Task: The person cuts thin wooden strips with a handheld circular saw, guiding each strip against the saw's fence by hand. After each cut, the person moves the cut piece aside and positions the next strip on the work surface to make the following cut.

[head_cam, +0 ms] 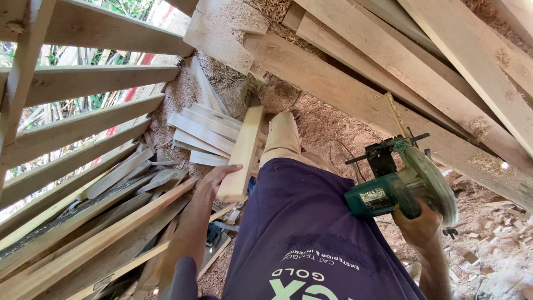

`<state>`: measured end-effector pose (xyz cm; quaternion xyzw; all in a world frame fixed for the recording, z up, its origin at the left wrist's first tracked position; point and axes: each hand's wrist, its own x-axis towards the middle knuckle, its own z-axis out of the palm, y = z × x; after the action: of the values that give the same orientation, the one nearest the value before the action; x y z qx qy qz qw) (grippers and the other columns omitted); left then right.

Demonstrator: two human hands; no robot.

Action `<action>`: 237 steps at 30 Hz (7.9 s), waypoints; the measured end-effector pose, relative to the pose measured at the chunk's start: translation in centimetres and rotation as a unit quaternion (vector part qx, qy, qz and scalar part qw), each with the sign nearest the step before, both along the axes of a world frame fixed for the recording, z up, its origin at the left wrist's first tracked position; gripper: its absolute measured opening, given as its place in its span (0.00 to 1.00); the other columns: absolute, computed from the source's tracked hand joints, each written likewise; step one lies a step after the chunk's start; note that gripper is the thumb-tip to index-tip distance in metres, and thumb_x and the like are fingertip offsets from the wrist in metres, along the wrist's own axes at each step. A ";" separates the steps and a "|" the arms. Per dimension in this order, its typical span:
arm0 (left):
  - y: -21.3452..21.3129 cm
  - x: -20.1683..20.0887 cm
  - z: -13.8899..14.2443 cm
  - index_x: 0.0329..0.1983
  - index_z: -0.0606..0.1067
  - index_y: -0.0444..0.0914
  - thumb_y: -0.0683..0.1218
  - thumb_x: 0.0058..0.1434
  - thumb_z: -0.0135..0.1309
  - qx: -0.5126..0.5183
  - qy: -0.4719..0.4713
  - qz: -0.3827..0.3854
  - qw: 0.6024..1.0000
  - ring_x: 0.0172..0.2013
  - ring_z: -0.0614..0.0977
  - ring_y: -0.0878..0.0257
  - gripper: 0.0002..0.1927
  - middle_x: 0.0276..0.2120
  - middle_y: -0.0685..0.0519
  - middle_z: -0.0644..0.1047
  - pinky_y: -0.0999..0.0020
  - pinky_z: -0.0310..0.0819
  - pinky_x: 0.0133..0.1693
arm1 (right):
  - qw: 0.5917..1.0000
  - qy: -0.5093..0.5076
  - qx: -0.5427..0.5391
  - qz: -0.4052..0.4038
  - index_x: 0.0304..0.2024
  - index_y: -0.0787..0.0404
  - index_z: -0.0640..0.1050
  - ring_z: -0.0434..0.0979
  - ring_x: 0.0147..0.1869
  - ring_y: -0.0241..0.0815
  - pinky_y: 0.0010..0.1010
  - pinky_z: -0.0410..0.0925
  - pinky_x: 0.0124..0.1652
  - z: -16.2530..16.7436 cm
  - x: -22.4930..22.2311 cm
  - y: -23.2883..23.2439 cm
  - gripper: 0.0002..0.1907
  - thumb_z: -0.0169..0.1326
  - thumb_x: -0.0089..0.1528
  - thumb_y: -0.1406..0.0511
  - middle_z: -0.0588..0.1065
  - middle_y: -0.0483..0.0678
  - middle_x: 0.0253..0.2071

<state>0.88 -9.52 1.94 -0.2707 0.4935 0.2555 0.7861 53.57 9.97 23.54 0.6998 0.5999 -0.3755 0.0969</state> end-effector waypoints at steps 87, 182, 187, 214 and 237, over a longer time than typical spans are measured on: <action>15.3 -2.7 -5.2 0.29 0.71 0.34 0.45 0.62 0.52 0.194 0.509 -0.141 0.826 0.22 0.67 0.71 0.10 0.20 0.59 0.69 0.69 0.60 0.23 | 0.865 0.319 -0.041 0.384 0.44 0.67 0.76 0.81 0.39 0.60 0.48 0.74 0.41 -12.4 -33.0 8.4 0.24 0.66 0.48 0.64 0.78 0.58 0.31; 21.4 1.0 -3.4 0.61 0.63 0.31 0.38 0.59 0.58 0.317 0.728 -0.282 0.539 0.53 0.75 0.45 0.28 0.51 0.37 0.73 0.53 0.70 0.56 | 0.951 0.227 -0.002 0.209 0.41 0.63 0.80 0.83 0.29 0.54 0.43 0.74 0.29 -5.8 -21.5 6.6 0.15 0.64 0.54 0.63 0.80 0.57 0.27; 16.4 2.8 -2.9 0.55 0.67 0.39 0.48 0.61 0.50 0.238 0.323 -0.071 0.913 0.30 0.78 0.65 0.20 0.31 0.55 0.77 0.66 0.74 0.30 | 0.915 0.279 0.008 0.291 0.43 0.64 0.79 0.83 0.31 0.57 0.45 0.75 0.33 -7.4 -25.8 8.9 0.18 0.64 0.55 0.61 0.80 0.59 0.28; 15.4 -0.4 -4.4 0.27 0.73 0.35 0.54 0.67 0.54 0.170 0.518 -0.177 0.819 0.21 0.67 0.69 0.20 0.20 0.56 0.70 0.66 0.61 0.22 | 0.863 0.229 -0.083 0.442 0.43 0.59 0.77 0.83 0.36 0.51 0.47 0.74 0.39 -10.9 -31.9 10.6 0.17 0.61 0.56 0.57 0.81 0.51 0.30; 12.4 -4.0 -5.9 0.23 0.67 0.35 0.53 0.68 0.54 0.170 0.542 -0.153 0.809 0.21 0.64 0.71 0.22 0.18 0.59 0.66 0.68 0.57 0.23 | 0.835 0.292 -0.165 0.435 0.41 0.67 0.74 0.81 0.42 0.57 0.46 0.73 0.46 -11.7 -35.4 9.8 0.18 0.61 0.51 0.67 0.77 0.58 0.33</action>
<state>-3.09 2.92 -3.93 0.1287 0.8231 0.3167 0.4535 18.13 19.74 11.81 0.1977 0.7720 -0.5753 0.1846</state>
